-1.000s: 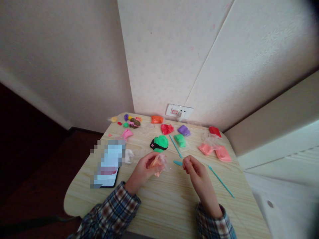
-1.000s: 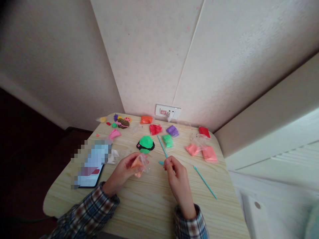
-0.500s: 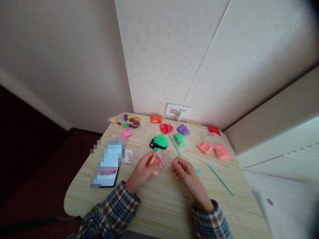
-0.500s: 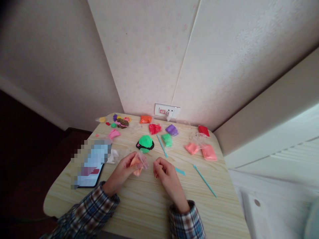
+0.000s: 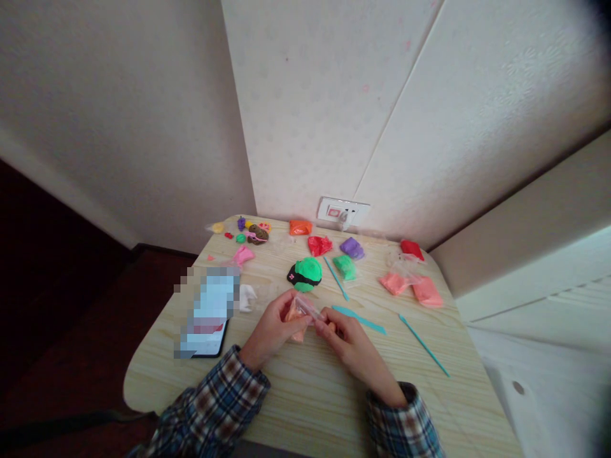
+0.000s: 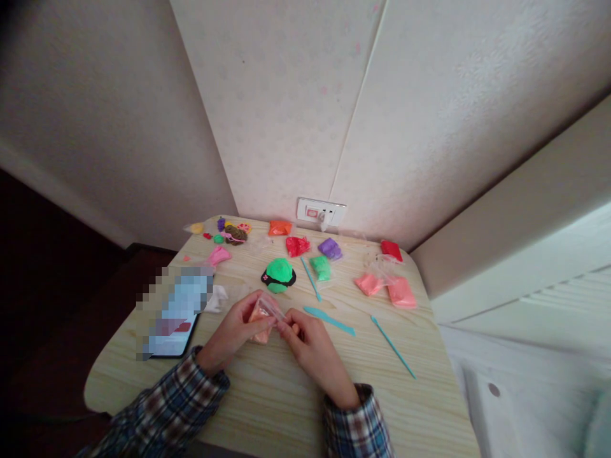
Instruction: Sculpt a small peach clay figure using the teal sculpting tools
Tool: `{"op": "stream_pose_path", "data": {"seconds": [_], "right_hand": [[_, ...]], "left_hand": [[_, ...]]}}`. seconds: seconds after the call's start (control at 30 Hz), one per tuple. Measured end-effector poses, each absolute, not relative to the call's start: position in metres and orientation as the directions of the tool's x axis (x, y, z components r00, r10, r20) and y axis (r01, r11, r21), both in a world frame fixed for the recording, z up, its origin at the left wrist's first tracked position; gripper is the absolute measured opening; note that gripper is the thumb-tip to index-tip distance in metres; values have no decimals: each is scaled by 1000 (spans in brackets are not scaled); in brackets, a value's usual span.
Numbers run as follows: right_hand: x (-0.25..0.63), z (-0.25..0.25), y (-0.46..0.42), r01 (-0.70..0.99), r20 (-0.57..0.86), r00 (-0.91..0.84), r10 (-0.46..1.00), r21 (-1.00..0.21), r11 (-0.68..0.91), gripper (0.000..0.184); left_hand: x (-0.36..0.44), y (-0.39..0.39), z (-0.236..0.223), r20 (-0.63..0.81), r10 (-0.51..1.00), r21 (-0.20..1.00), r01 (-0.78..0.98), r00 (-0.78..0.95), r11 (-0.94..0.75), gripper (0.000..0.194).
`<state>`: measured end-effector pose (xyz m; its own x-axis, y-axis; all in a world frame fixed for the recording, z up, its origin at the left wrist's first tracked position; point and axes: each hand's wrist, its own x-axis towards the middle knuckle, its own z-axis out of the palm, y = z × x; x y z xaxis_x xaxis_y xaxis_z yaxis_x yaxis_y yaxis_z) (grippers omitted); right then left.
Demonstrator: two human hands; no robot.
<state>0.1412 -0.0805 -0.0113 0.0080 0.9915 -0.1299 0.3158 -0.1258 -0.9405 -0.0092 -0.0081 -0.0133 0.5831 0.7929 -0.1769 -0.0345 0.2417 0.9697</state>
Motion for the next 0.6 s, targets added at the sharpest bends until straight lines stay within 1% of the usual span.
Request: {"op": "stream_pose_path", "data": {"seconds": [0.07, 0.2, 0.37, 0.47, 0.6], "right_hand": [[142, -10, -81, 341, -124, 0, 992, -933, -117, 38], [143, -8, -83, 326, -117, 1, 993, -939, -111, 39], [136, -7, -83, 304, -135, -24, 991, -945, -122, 38], [134, -6, -82, 298, -133, -13, 991, -947, -124, 38], [136, -6, -82, 268, -118, 20, 993, -956, -119, 39]], "left_hand": [[-9, -9, -13, -187, 788, 959, -64, 587, 275, 18], [-9, -9, -15, -199, 762, 925, -139, 617, 354, 18], [-9, -9, -14, -225, 778, 935, -96, 586, 343, 17], [-9, -9, -12, -223, 778, 940, -83, 587, 331, 20], [-8, -10, -11, -237, 757, 929, -87, 608, 360, 24]]}}
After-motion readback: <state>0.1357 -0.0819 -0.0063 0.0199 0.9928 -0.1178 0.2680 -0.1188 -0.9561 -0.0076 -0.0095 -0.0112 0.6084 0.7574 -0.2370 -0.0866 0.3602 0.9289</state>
